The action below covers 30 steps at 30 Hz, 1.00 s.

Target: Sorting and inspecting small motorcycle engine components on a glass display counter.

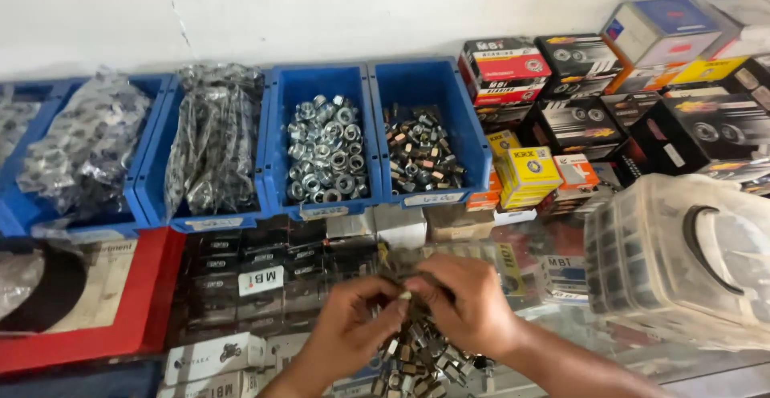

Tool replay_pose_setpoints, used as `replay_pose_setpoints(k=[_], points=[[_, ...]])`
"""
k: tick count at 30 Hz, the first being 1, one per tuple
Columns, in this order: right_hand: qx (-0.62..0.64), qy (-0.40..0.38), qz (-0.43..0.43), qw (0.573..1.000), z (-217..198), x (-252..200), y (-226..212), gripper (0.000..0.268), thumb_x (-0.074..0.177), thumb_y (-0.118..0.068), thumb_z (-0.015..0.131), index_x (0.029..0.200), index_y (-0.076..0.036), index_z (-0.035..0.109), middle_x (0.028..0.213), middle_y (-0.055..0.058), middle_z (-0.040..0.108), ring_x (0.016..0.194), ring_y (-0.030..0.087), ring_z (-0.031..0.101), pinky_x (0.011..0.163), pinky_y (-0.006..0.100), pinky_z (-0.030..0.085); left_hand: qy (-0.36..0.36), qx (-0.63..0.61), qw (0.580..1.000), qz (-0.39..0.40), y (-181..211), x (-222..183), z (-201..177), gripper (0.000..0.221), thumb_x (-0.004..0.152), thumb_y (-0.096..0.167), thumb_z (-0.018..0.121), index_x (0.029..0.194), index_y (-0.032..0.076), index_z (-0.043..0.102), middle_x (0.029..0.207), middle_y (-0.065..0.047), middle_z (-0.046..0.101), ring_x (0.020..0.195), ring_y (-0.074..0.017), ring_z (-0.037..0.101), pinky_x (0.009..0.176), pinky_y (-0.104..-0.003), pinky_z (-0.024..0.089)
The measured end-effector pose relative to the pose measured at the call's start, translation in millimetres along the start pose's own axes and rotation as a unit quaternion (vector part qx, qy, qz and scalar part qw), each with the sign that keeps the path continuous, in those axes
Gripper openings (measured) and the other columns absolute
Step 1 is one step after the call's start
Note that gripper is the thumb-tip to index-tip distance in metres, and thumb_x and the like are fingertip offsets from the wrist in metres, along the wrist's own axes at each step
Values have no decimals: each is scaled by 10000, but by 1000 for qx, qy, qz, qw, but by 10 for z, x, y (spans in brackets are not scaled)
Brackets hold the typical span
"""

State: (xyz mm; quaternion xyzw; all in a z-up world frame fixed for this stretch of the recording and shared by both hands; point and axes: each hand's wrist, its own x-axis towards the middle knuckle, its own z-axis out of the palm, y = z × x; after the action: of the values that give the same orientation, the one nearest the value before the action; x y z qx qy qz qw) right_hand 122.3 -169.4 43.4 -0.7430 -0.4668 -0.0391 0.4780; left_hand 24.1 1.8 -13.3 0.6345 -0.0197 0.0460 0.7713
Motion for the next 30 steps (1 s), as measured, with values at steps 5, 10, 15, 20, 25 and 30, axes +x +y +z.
replay_pose_setpoints(k=[5,10,15,20,25,30], points=[[57,-14,34,998,-175,-30,136,531,819,0,763,1311,-27,565,997,78,754,735,140,695,641,254,575,33,-46,998,-4,-34,2,-174,128,959,79,690,894,-25,727,709,-42,642,585,-94,455,527,-264,349],[20,-110,-77,991,-143,42,8,474,721,51,787,1175,-28,675,1155,99,715,919,203,748,740,286,650,-39,-96,993,52,47,5,-99,163,994,104,659,1057,-31,725,849,-60,687,684,-98,566,629,-234,475],[-4,-80,-71,994,-89,-19,27,215,776,83,689,958,-30,670,770,50,627,529,167,509,489,293,430,-35,-26,999,33,51,3,-41,61,947,-12,666,887,-19,675,770,-9,619,680,-73,485,617,-230,417],[100,-55,-31,993,-79,-59,96,105,848,-101,752,892,-41,678,671,3,662,453,91,471,421,245,353,-75,-32,994,69,143,6,9,87,930,48,698,1011,22,718,794,-12,657,631,-88,500,580,-237,405],[62,-87,-32,994,-198,-21,-55,340,694,-7,850,1001,-39,708,932,73,734,653,167,650,586,263,520,-52,-20,998,40,277,-17,-42,187,969,138,699,924,-39,738,718,-44,643,573,-92,474,522,-240,381],[-217,172,-182,943,-375,119,8,229,777,120,834,961,10,754,932,111,762,592,130,515,549,288,419,-11,254,951,173,476,52,-161,253,937,275,676,1045,51,729,929,-81,725,762,-148,653,647,-256,528]])
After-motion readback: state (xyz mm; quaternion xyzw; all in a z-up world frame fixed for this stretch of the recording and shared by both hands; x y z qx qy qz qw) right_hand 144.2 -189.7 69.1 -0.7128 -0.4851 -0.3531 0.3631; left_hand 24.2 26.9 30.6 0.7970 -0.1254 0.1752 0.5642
